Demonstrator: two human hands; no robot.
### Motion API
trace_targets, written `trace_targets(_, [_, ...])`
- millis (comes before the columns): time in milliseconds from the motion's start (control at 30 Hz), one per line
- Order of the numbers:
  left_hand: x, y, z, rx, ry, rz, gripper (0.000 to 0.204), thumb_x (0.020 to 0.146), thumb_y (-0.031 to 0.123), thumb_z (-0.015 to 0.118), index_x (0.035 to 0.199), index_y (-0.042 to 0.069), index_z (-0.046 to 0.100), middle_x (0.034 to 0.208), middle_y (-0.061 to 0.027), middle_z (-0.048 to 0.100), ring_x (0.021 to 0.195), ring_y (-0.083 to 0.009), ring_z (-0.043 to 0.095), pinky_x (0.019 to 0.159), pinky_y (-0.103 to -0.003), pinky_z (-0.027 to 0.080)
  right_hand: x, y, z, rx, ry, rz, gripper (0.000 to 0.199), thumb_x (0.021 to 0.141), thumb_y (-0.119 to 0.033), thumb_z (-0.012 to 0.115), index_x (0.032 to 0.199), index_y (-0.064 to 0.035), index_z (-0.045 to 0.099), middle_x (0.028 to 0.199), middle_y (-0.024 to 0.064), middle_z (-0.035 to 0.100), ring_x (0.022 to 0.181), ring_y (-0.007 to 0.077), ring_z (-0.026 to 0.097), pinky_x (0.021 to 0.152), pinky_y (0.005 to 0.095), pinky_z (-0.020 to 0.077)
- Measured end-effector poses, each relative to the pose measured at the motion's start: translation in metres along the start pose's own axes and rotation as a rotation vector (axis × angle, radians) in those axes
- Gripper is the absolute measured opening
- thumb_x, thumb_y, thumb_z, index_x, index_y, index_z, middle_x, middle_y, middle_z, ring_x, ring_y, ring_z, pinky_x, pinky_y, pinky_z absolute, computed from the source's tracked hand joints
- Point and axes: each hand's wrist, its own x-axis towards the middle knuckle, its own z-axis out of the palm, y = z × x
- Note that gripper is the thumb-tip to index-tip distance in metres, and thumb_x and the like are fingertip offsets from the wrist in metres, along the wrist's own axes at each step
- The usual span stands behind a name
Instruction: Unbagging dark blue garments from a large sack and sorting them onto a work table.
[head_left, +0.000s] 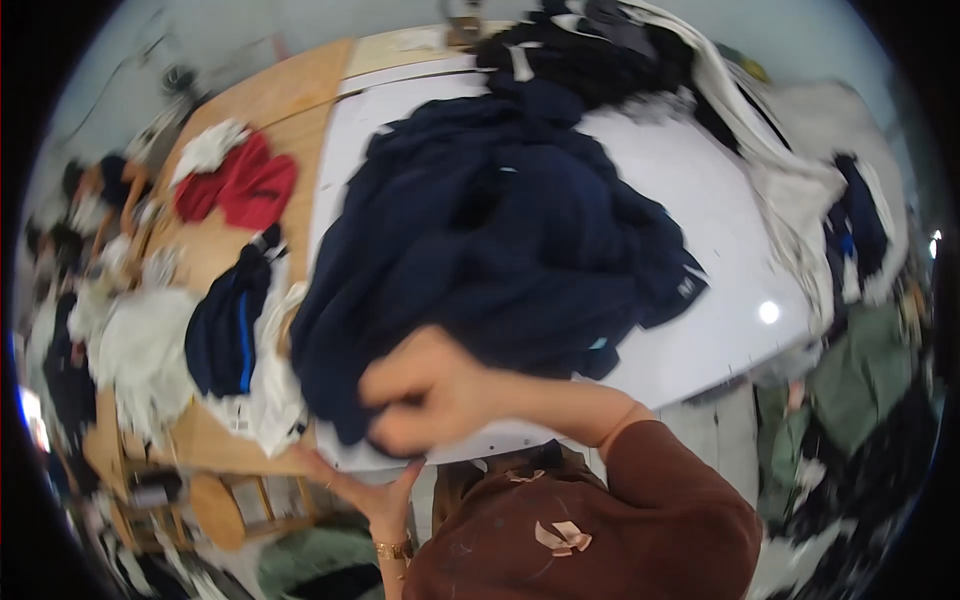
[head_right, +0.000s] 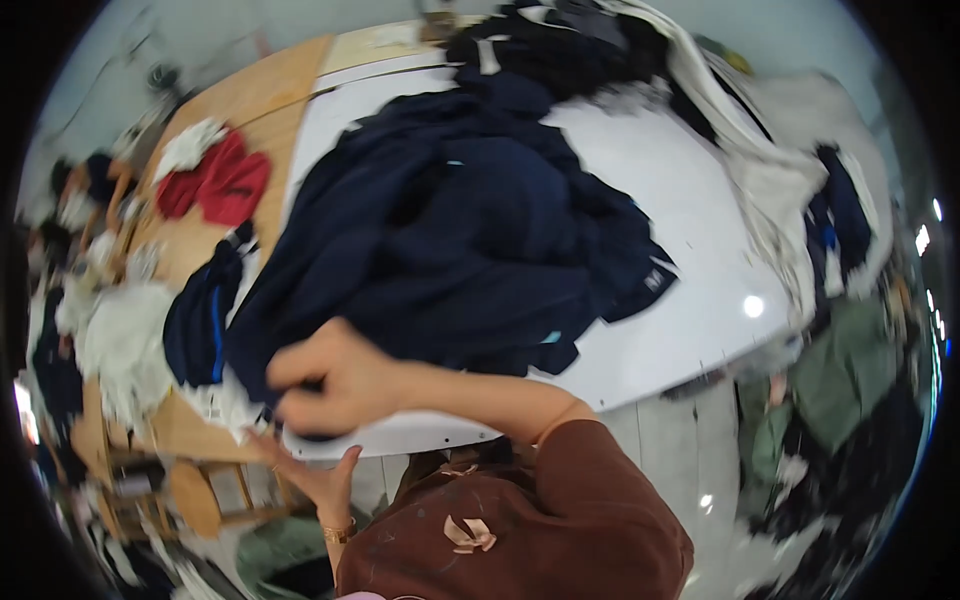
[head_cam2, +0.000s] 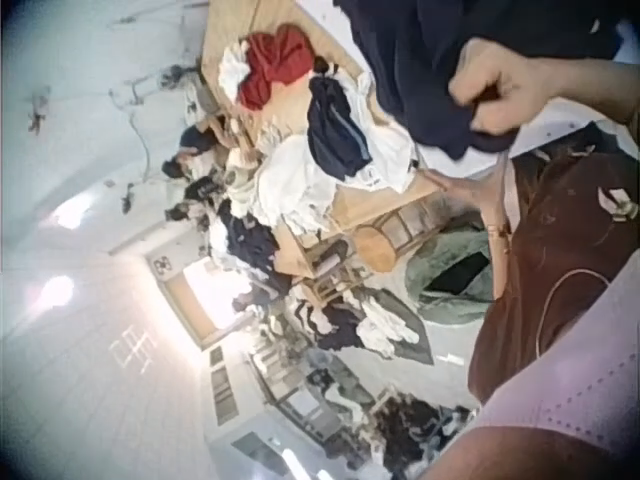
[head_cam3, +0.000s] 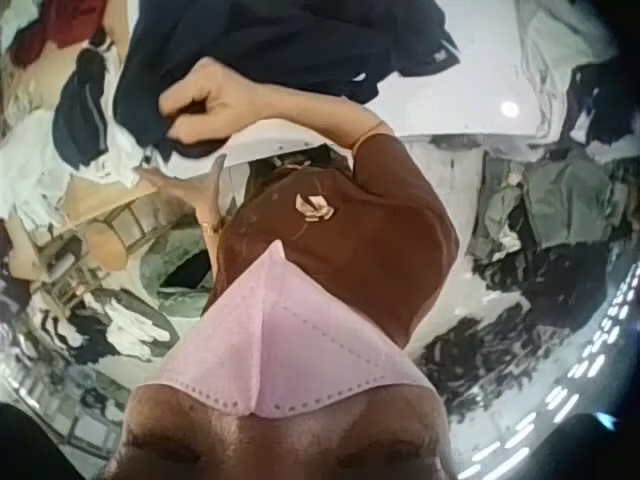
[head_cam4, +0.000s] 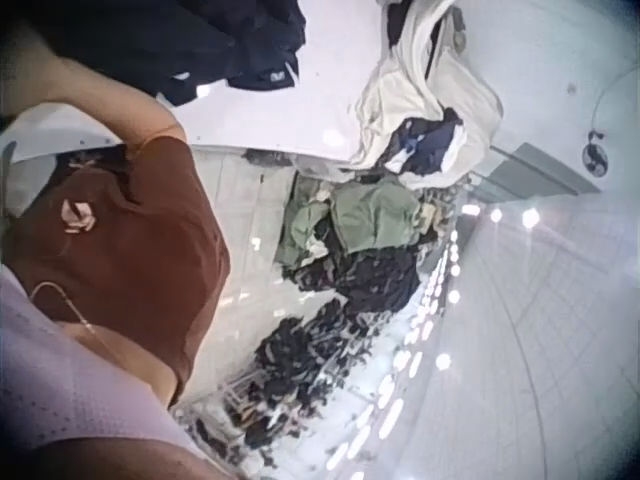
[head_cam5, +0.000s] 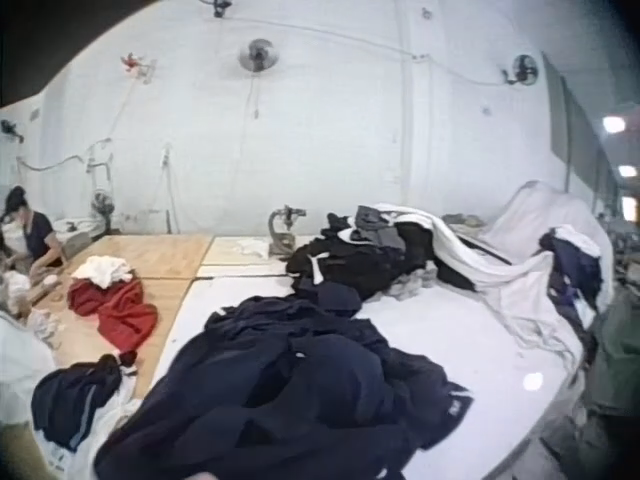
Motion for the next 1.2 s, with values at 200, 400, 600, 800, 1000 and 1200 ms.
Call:
trace_targets(200, [0.042,0.012,0.045,-0.141,-0.074,0.193,0.082,0.07,0.025,0.072,0.13,-0.005,0.025,0.132,-0.0204,0.033,0.122,-0.033,0.032,0.1,-0.041,0.029,-0.008,-0.016,0.011,0.08,0.017,0.073,0.031,0.069,-0.019,0.069,0.092,-0.0021,0.056,0.085,0.0089,0.06,0.07,0.0217,0.06,0.061,0.0276,0.0452])
trace_targets(400, [0.119,0.022,0.09,-0.161,-0.097,0.254,0.077,0.07,0.023,0.07,0.128,-0.005,0.028,0.128,-0.0206,0.037,0.118,-0.0329,0.037,0.098,-0.04,0.031,-0.058,-0.008,-0.017,-0.335,0.071,0.627,0.099,0.064,-0.033,0.074,0.139,-0.0085,0.014,0.129,0.0228,0.037,0.112,0.0381,0.041,0.089,0.0402,0.0358])
trace_targets(600, [0.134,-0.05,0.082,-0.238,-0.185,0.34,0.072,0.071,0.02,0.069,0.126,-0.004,0.031,0.123,-0.0208,0.042,0.114,-0.0327,0.041,0.095,-0.04,0.033,-0.124,0.06,0.014,-0.939,0.396,0.655,0.098,0.067,-0.031,0.073,0.14,-0.0122,0.009,0.12,0.0241,0.044,0.108,0.0371,0.046,0.088,0.0392,0.0385])
trace_targets(800, [0.217,-0.094,0.108,-0.2,-0.231,0.338,0.067,0.071,0.018,0.067,0.125,-0.004,0.035,0.119,-0.0211,0.046,0.11,-0.0326,0.046,0.093,-0.039,0.036,-0.163,0.036,-0.044,-0.66,0.481,0.988,0.041,0.071,-0.032,0.067,0.102,-0.0067,0.059,0.076,0.0131,0.063,0.069,0.0276,0.062,0.062,0.0347,0.0481])
trace_targets(1000, [0.212,-0.014,0.189,0.138,-0.347,0.232,0.071,0.067,0.017,0.068,0.126,0.0,0.034,0.118,-0.0201,0.047,0.111,-0.0337,0.045,0.093,-0.041,0.035,-0.264,0.061,0.02,-1.188,0.378,1.22,0.078,0.059,-0.05,0.071,0.12,-0.0117,0.043,0.107,0.0228,0.047,0.099,0.0361,0.049,0.076,0.0402,0.0456])
trace_targets(1200, [0.203,0.034,0.196,0.392,-0.165,0.18,0.067,0.063,0.016,0.071,0.119,0.0,0.04,0.118,-0.0209,0.044,0.114,-0.0367,0.038,0.092,-0.047,0.033,-0.279,-0.004,-0.07,-0.812,0.822,0.901,0.027,0.066,-0.017,0.065,0.086,-0.0002,0.056,0.079,0.0141,0.057,0.074,0.0306,0.057,0.067,0.0372,0.0458])
